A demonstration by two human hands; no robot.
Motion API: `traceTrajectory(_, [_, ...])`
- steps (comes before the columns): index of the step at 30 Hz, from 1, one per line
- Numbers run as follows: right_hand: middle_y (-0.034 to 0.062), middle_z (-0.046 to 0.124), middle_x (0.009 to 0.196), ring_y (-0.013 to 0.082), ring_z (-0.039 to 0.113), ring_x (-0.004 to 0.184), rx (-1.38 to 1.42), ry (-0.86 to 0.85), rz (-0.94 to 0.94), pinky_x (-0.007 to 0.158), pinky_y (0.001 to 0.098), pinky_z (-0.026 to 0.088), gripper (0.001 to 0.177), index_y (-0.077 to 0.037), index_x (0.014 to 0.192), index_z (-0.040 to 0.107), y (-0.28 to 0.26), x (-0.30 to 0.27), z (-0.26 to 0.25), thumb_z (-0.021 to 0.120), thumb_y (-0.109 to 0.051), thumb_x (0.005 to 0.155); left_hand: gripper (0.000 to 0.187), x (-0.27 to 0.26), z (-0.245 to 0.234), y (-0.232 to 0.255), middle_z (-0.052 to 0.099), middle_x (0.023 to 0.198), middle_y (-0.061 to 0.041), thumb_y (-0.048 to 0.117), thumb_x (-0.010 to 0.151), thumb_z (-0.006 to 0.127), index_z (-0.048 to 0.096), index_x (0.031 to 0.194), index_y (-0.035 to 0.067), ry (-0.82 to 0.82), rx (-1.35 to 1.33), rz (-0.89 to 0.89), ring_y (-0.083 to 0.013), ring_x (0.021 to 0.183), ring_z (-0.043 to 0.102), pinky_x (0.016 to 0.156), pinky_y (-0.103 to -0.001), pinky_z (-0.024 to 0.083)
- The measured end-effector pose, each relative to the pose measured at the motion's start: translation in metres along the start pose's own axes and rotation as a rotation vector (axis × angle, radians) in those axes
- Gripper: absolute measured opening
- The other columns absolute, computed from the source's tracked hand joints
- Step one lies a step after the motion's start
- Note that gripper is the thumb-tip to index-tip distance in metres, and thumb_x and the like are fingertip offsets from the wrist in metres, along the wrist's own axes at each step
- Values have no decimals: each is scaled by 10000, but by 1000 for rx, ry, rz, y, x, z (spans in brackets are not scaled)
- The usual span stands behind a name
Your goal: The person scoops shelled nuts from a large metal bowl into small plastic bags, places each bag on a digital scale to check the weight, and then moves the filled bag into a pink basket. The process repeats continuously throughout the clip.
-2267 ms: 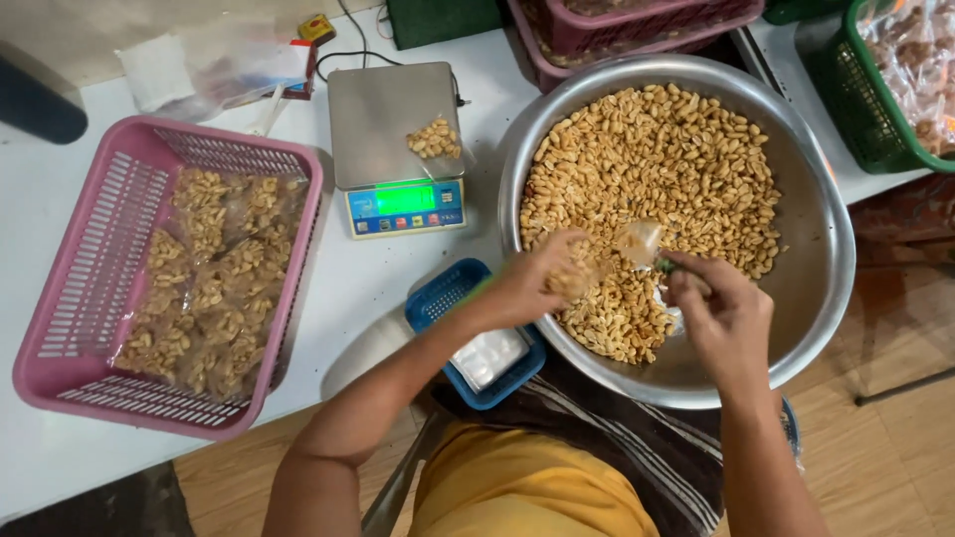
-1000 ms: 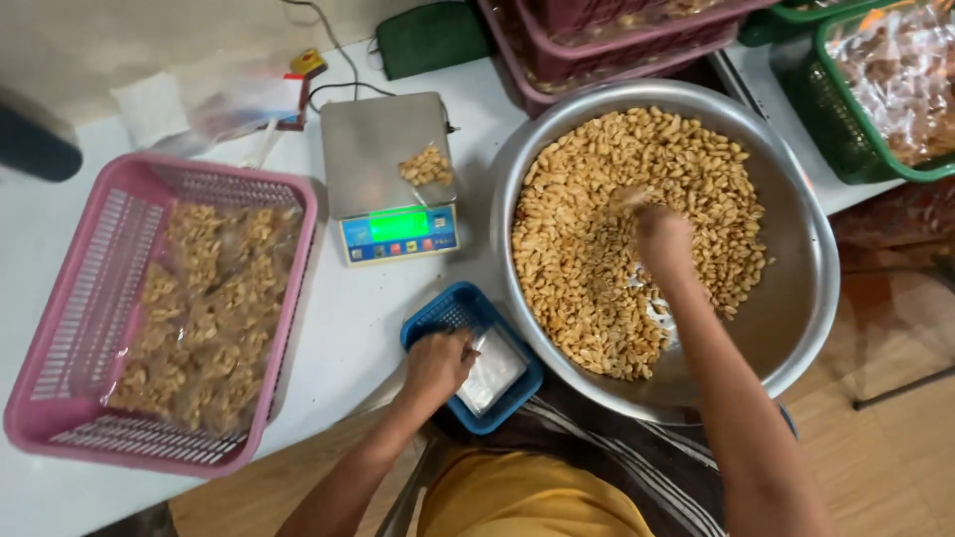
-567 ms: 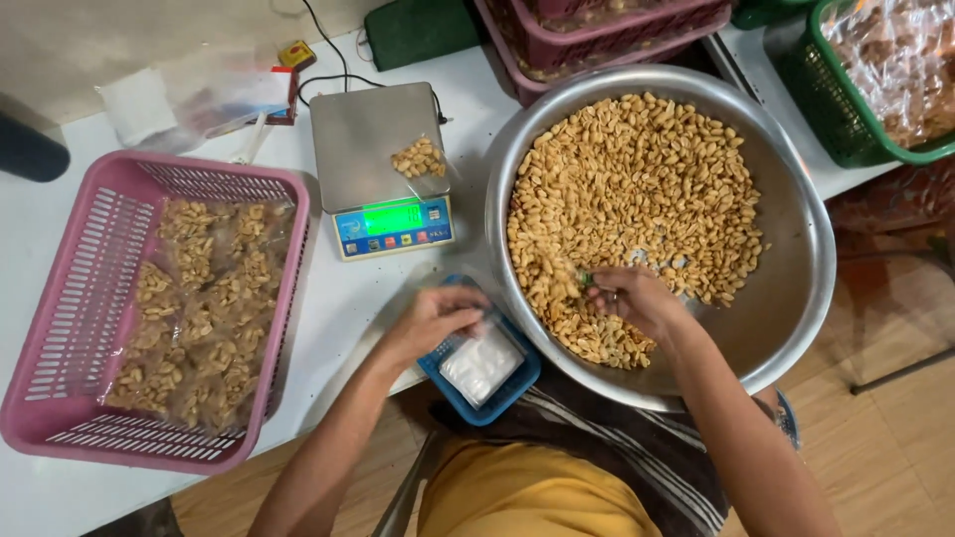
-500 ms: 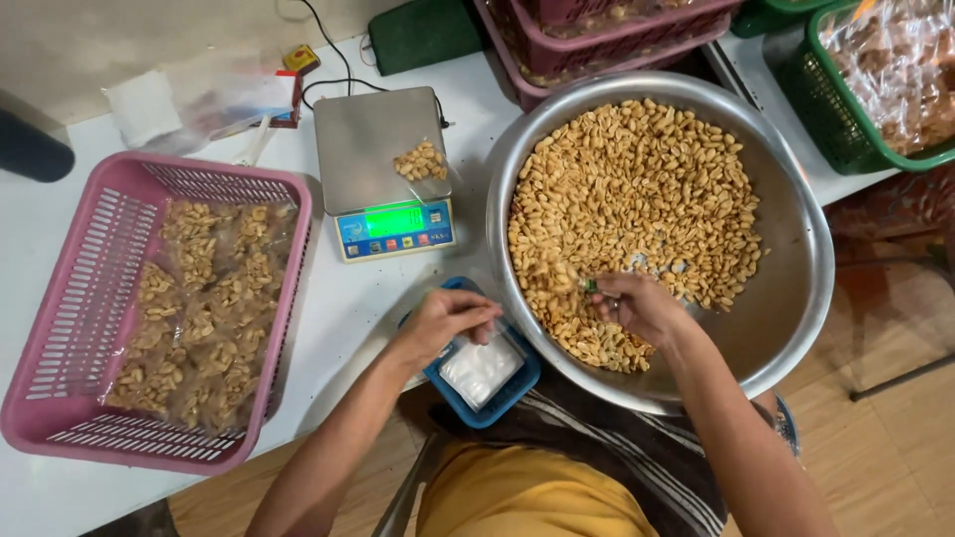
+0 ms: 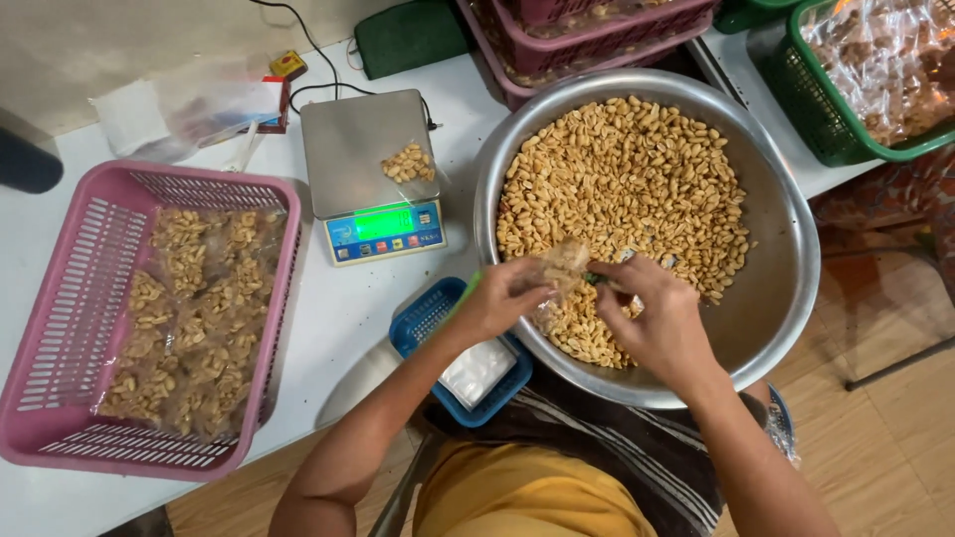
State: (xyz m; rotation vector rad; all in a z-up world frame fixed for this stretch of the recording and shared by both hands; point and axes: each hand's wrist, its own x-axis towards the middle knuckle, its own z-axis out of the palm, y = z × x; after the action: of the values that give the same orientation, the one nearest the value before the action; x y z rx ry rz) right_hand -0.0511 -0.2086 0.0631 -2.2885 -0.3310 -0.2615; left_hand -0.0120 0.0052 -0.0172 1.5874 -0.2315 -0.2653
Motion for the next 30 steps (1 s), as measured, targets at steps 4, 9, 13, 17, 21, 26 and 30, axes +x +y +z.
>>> traceTrajectory(4, [63,691,798,196,682,635,-342,41,-249,557,280,549,169,-73,1001,788,2,-8,0,733,-140,856,486,11,12,1,733,1058,-203,152,889,774,583,1320,31,-199,83,-13,-356,987,726,802,-461,631])
traceTrajectory(9, [97,676,819,270,688,674,-340,183,-253,603,321,551,179,-36,1005,791,-2,-6,-15,727,-40,838,376,16,19,-13,745,1007,-132,171,915,776,643,1264,136,-187,-48,21,-274,949,742,770,-396,619])
traceTrajectory(13, [94,664,806,258,686,693,-392,173,-111,637,337,553,195,-57,1061,785,24,-13,-13,729,-65,875,129,12,7,10,756,918,-72,205,981,698,707,1080,123,18,-201,80,-131,761,714,700,-306,601])
traceTrajectory(17, [196,678,732,396,683,685,-276,-28,103,617,461,519,182,-45,1006,785,59,-21,10,686,-103,864,158,61,-74,26,736,782,-19,206,982,658,716,841,167,349,-6,362,-138,778,716,777,-291,573])
traceTrajectory(21, [206,690,646,386,701,627,-252,-210,379,639,466,518,214,-96,1023,807,52,-32,30,700,-158,849,156,89,-177,-21,734,1007,-74,299,1006,627,704,1077,183,566,499,356,-298,1006,699,905,-426,514])
traceTrajectory(26, [141,680,554,184,586,485,96,-210,613,531,304,456,273,-89,1083,792,35,-27,18,651,-115,851,518,71,-173,-54,598,1288,-157,-22,772,652,599,1272,105,541,1306,443,-383,1296,506,1070,-572,360])
traceTrajectory(30, [160,675,557,177,574,498,145,-214,591,516,302,453,271,-16,1052,790,33,-26,18,637,-69,835,194,78,-161,-60,598,1362,-137,76,868,728,664,1051,72,540,1294,654,-372,1400,425,1149,-581,276])
